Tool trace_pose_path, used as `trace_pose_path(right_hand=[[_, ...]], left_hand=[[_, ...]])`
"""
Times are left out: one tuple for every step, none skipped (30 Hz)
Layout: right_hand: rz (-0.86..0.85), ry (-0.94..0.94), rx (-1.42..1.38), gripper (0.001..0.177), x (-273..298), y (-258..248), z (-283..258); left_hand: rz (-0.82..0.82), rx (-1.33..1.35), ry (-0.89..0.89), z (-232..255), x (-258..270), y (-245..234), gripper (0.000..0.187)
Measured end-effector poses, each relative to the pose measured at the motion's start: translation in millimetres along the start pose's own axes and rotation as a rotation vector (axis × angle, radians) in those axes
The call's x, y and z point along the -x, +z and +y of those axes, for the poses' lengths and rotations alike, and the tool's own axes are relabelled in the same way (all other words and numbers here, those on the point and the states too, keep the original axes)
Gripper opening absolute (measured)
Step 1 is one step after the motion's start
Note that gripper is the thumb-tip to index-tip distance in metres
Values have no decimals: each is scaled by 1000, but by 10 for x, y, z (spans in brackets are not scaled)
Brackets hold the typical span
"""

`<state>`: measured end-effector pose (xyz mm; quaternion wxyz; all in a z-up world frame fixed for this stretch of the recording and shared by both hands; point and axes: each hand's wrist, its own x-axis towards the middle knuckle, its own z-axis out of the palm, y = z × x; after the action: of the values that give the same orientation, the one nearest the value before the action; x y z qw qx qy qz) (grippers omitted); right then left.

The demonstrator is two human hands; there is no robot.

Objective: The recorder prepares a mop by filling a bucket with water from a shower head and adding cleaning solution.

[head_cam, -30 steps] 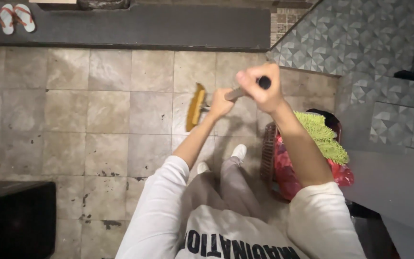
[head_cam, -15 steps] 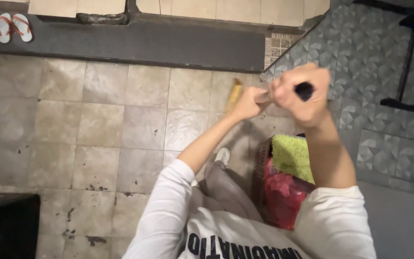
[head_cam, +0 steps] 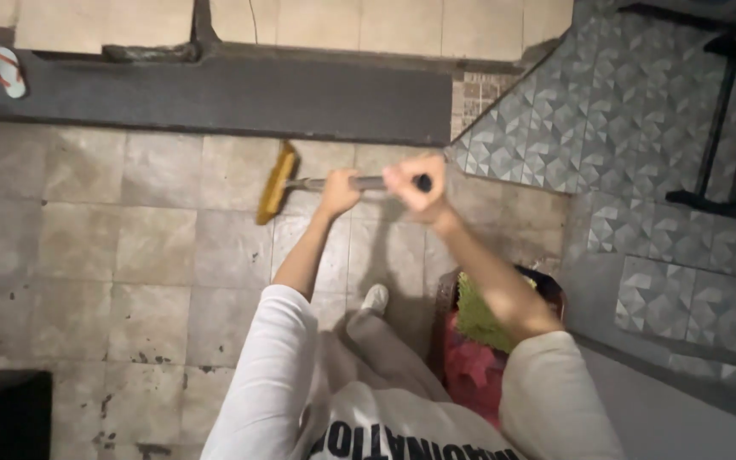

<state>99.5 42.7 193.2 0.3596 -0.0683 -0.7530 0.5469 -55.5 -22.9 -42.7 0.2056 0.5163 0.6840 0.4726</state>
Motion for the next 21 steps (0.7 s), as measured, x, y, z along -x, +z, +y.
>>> trace_pose_path(right_hand=[[-17, 0, 77, 39, -51, -142, -141], [-29, -6, 161, 40, -110, -308, -290], [-16, 3, 166, 40, -154, -399, -493], [-28, 42, 202, 44, -241, -485, -694], [-39, 80, 237, 49, -324, -564, -900], [-27, 85, 244, 49, -348, -617, -977], [-45, 146, 219, 50, -371, -663, -1053], [-61, 204, 194, 52, -401, -690, -1132], [-48, 206, 200, 52, -399, -740, -1129], [-75, 191, 266, 51, -392, -794, -1132], [-103, 176, 332, 50, -384, -839, -1137], [-98, 177, 340, 50, -380, -925, -1217], [-111, 145, 340, 50, -375, -1003, -1301], [-121, 114, 336, 50, -350, -1060, -1384], [-112, 117, 341, 50, -357, -1048, -1575], [-107, 66, 348, 50, -390, -1036, -1758], [-102, 14, 356, 51, -424, -1009, -1940], [-103, 12, 347, 51, -515, -874, -2038], [-71, 29, 110, 52, -610, -724, -2135], [-48, 40, -127, 54, -734, -573, -2220], [-58, 34, -136, 54, -769, -455, -2099]], left_hand=[[-11, 89, -18, 212, -39, 113, 10], [-25, 179, -26, 437, -125, 237, 12], [-41, 183, -25, 711, -162, 394, 12], [-84, 323, -61, 981, -239, 524, 13], [-127, 463, -97, 1252, -306, 648, 15], [-141, 466, -94, 1480, -369, 722, 15], [-113, 529, -6, 1706, -423, 791, 15], [-85, 590, 83, 1926, -474, 839, 16], [-98, 593, 89, 1966, -511, 999, 16], [-108, 757, 89, 2017, -539, 1169, 22], [-119, 920, 86, 2068, -558, 1333, 30], [-126, 925, 91, 2100, -565, 1442, 30], [-177, 914, 111, 2132, -566, 1545, 29], [-230, 901, 128, 2150, -534, 1635, 29], [-240, 903, 130, 2242, -477, 1466, 29], [-273, 773, 147, 2322, -464, 1282, 15], [-304, 641, 165, 2396, -445, 1087, 12], [-301, 634, 160, 2345, -451, 920, 12], [-272, 629, 176, 2288, -452, 738, 11], [-234, 621, 195, 2218, -490, 542, 14], [-223, 612, 194, 2089, -452, 285, 14]])
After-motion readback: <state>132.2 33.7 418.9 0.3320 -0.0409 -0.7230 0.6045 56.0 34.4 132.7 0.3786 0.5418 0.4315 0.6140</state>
